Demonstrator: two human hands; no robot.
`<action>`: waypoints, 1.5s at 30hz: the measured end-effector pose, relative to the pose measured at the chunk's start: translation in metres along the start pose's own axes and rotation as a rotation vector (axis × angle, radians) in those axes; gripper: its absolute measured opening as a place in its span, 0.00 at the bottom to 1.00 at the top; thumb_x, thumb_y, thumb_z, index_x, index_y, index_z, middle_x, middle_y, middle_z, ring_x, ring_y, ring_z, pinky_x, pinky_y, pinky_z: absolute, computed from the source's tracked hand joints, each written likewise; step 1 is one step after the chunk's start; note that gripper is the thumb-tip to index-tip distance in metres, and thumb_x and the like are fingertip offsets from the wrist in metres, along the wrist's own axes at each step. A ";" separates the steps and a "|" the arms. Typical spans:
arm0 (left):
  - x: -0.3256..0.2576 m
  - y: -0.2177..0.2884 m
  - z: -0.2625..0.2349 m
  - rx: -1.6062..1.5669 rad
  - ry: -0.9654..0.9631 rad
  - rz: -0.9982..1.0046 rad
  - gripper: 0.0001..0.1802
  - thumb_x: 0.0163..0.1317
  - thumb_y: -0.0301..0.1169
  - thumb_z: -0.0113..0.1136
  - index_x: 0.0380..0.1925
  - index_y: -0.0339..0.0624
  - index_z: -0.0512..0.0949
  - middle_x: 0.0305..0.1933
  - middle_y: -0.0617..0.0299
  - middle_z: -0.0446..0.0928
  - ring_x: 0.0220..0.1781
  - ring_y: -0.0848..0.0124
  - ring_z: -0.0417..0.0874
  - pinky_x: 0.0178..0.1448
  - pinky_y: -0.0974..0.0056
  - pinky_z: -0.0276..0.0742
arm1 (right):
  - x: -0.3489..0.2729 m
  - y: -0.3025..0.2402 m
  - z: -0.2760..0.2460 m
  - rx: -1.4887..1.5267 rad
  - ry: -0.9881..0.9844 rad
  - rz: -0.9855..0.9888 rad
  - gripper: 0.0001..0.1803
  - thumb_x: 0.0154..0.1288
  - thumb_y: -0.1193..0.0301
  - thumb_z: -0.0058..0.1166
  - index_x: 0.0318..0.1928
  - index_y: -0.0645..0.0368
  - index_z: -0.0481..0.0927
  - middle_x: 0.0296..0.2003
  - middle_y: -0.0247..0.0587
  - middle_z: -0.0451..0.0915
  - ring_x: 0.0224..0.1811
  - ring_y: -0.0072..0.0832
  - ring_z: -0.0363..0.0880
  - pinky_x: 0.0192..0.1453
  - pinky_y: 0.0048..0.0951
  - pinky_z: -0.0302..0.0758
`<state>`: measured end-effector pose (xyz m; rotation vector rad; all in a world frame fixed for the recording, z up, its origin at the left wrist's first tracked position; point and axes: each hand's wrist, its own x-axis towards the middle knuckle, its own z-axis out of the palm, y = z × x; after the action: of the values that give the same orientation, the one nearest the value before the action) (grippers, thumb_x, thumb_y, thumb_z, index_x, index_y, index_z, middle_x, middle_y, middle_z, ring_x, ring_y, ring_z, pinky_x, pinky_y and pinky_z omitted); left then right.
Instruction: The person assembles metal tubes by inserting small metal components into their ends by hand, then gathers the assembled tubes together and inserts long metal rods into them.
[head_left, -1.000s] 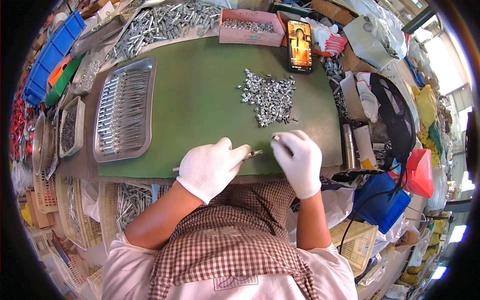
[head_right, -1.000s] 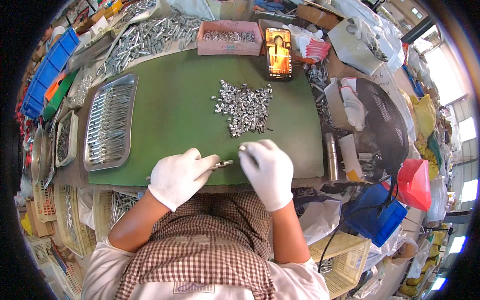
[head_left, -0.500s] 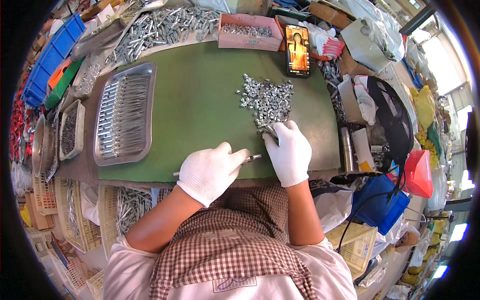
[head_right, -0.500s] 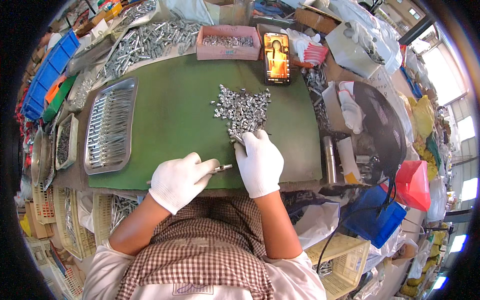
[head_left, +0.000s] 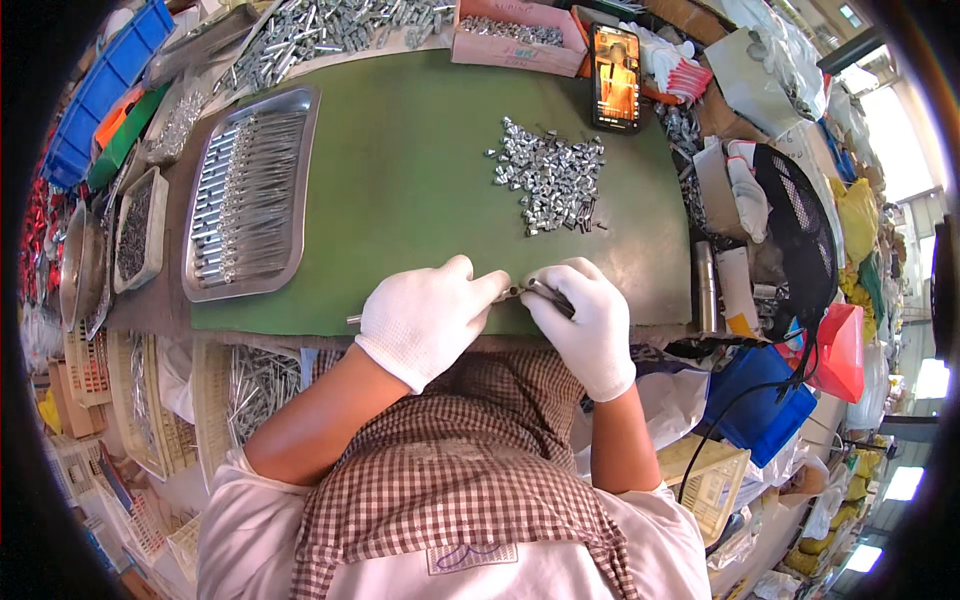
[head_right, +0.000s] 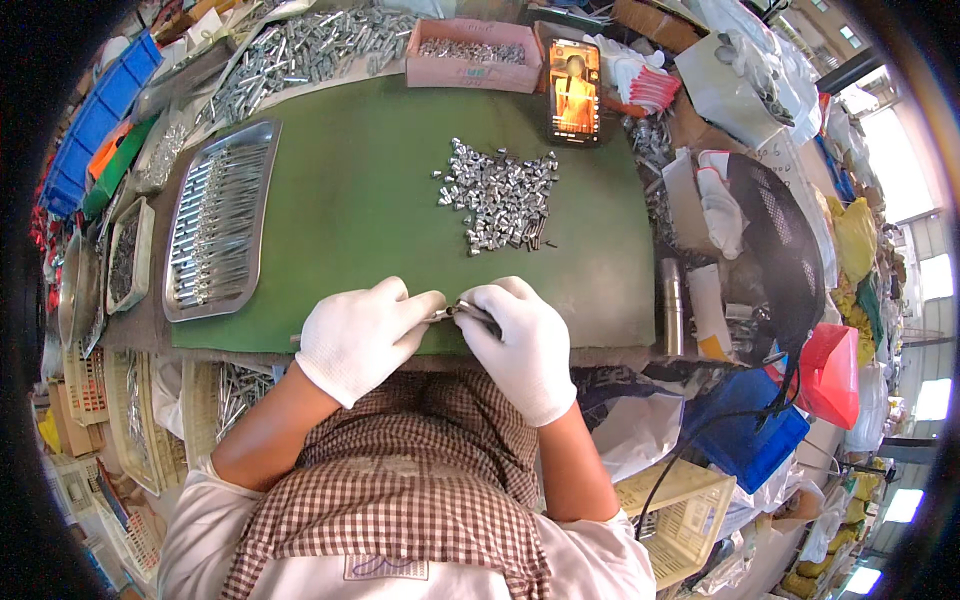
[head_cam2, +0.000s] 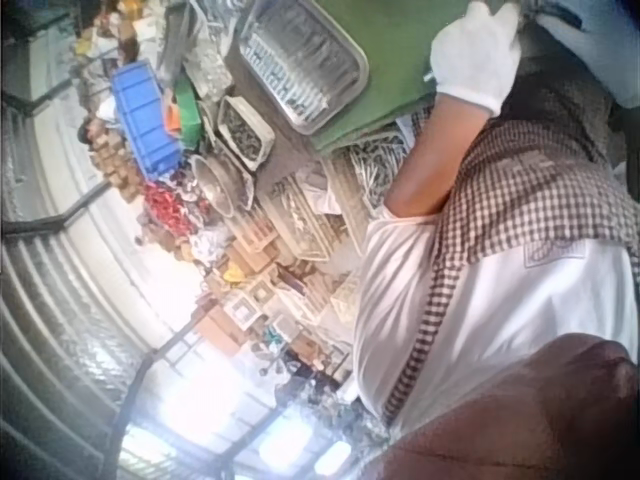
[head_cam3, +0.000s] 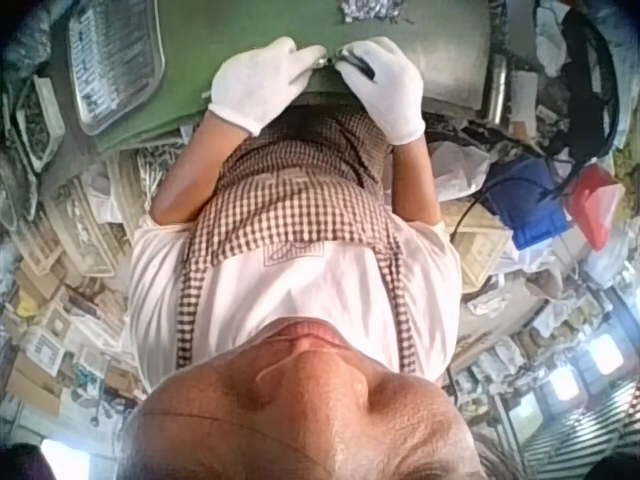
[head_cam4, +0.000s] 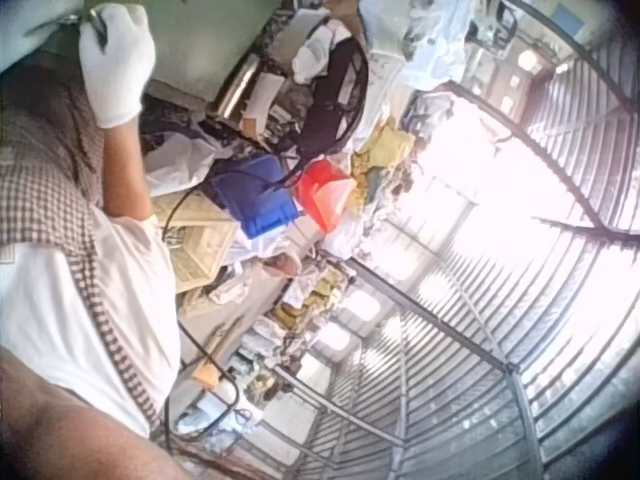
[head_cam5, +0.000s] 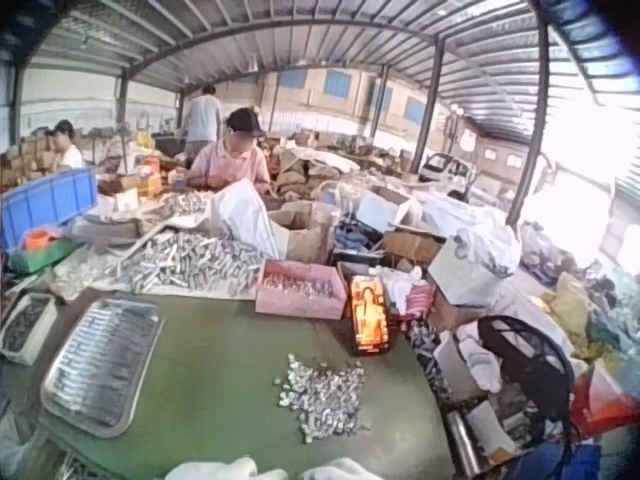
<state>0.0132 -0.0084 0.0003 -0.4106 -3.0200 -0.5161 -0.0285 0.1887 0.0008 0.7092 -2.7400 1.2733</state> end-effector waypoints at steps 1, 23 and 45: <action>-0.001 0.000 0.000 0.002 0.005 0.004 0.12 0.62 0.38 0.63 0.45 0.59 0.82 0.31 0.63 0.75 0.28 0.62 0.84 0.31 0.57 0.82 | 0.000 -0.001 0.002 -0.002 0.006 -0.003 0.07 0.59 0.72 0.65 0.38 0.58 0.84 0.33 0.42 0.81 0.33 0.41 0.82 0.38 0.36 0.78; -0.004 -0.001 0.004 0.141 -0.019 0.091 0.17 0.65 0.37 0.58 0.55 0.63 0.81 0.29 0.59 0.74 0.22 0.62 0.83 0.25 0.57 0.81 | 0.021 -0.008 0.002 0.400 -0.152 0.114 0.11 0.63 0.73 0.60 0.46 0.61 0.80 0.31 0.33 0.74 0.29 0.26 0.74 0.38 0.28 0.75; 0.003 0.004 -0.005 0.191 -0.060 0.131 0.19 0.63 0.37 0.61 0.55 0.60 0.80 0.27 0.59 0.72 0.21 0.63 0.81 0.26 0.58 0.80 | 0.022 -0.002 0.054 1.421 0.333 0.098 0.33 0.75 0.49 0.40 0.17 0.58 0.61 0.13 0.30 0.52 0.17 0.24 0.49 0.24 0.30 0.47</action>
<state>0.0114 -0.0059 0.0068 -0.6144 -3.0339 -0.2075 -0.0390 0.1393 -0.0288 0.2562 -1.2662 2.9039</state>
